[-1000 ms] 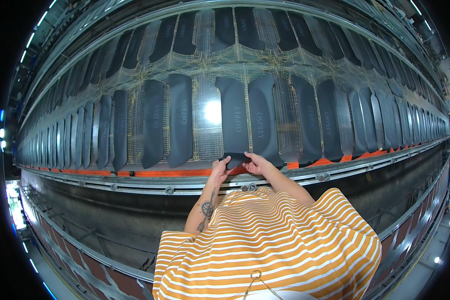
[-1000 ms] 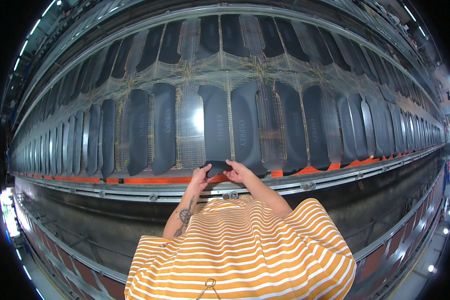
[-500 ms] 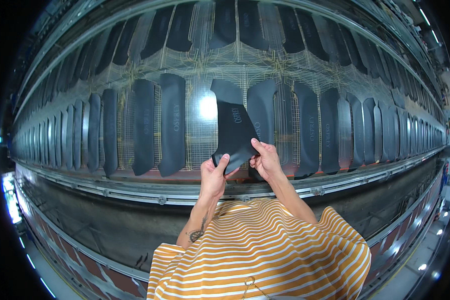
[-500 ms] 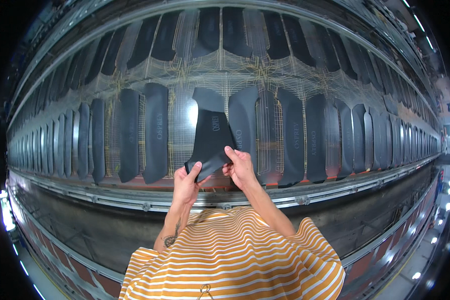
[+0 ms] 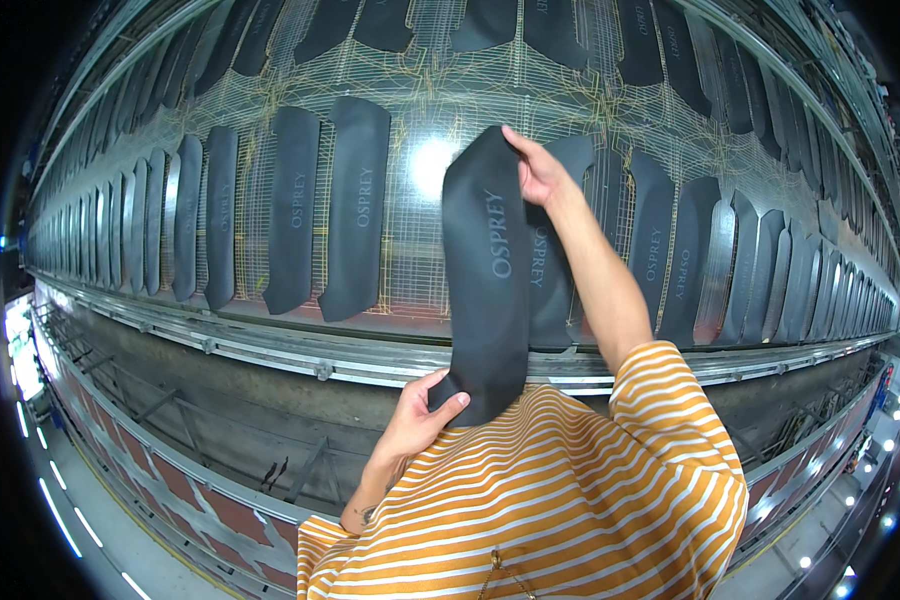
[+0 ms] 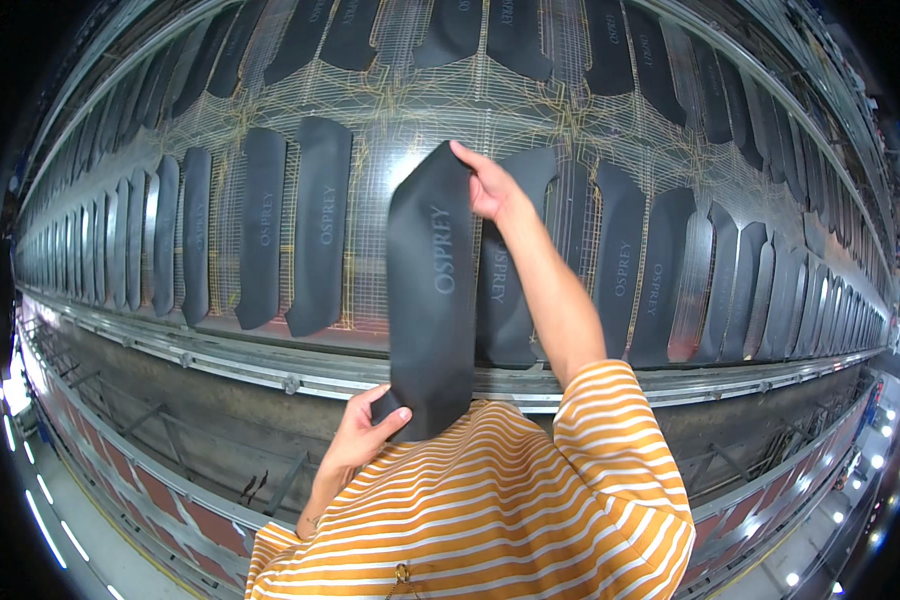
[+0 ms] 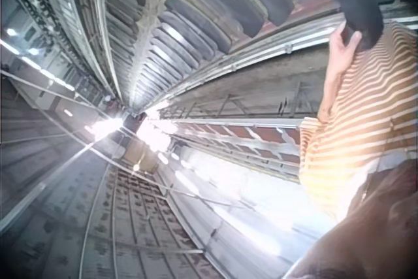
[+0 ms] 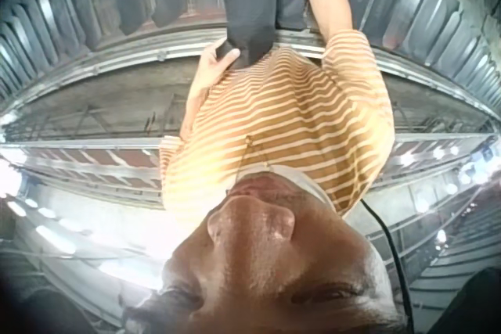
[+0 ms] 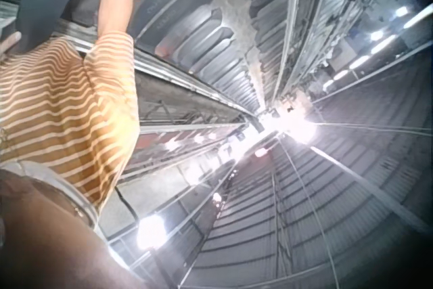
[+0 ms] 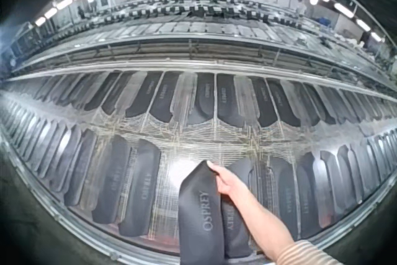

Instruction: The person repeatedly picks up black shoe parts from a conveyor belt, turns them over to inspect both sides, and places them back onto the belt. The person handles the parts one at a time in a continuous loop.

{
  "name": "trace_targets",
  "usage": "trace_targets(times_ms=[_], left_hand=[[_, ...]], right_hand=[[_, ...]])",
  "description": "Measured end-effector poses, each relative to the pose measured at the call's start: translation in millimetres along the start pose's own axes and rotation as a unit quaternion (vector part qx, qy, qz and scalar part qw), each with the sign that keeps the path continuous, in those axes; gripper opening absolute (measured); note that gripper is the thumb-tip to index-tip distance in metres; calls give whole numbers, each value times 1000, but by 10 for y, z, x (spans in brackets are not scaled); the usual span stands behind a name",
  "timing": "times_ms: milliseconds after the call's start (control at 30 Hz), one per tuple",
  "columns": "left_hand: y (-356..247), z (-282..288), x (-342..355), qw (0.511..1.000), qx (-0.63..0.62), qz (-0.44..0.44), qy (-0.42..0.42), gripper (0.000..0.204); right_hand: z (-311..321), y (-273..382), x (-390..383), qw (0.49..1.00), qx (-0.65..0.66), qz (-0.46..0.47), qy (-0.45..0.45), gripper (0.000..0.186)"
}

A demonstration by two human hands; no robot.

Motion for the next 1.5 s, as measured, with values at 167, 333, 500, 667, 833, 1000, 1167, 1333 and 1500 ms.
trace_targets(times_ms=[167, 333, 500, 667, 833, 1000, 1167, 1333, 1500], left_hand=[[732, 387, 601, 997, 47, 6, -53, 30], [1330, 787, 1224, 977, -168, 76, -108, 30], [1408, 1049, 1622, 973, -163, 85, -140, 26], [1539, 1222, 1718, 970, -162, 84, -159, 20], [1548, 1290, 1596, 978, -66, 83, -177, 19], [1253, 1140, 935, 840, 334, -111, -412, 29], [1526, 492, 1238, 943, 265, -113, -169, 29], [1659, 48, 1633, 932, 295, -166, -129, 28], [1783, -84, 1729, 940, 263, -133, -171, 33]], right_hand=[[-326, 439, 269, 917, -370, 73, -128, 30], [-143, 650, 586, 887, -420, 128, -142, 46], [257, 826, 763, 901, -385, 151, -130, 54], [331, 1057, -36, 790, -510, 272, -202, 38], [937, 407, -1969, 605, -677, 265, -324, 39], [1529, -972, -3417, 566, -680, 139, -445, 49], [1237, -1261, -3368, 417, -789, 167, -419, 57], [1241, -1189, -3278, 435, -776, 138, -434, 60], [1569, -1187, -3226, 623, -663, 50, -412, 47]])
Point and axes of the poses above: each hand's wrist, its own x-axis towards the middle knuckle, its own z-axis out of the back of the hand, y = z × x, the point moved 7 cm from there along x, towards the middle knuckle, and after that the axes turned 11 degrees about z, right-handed, at the moved point
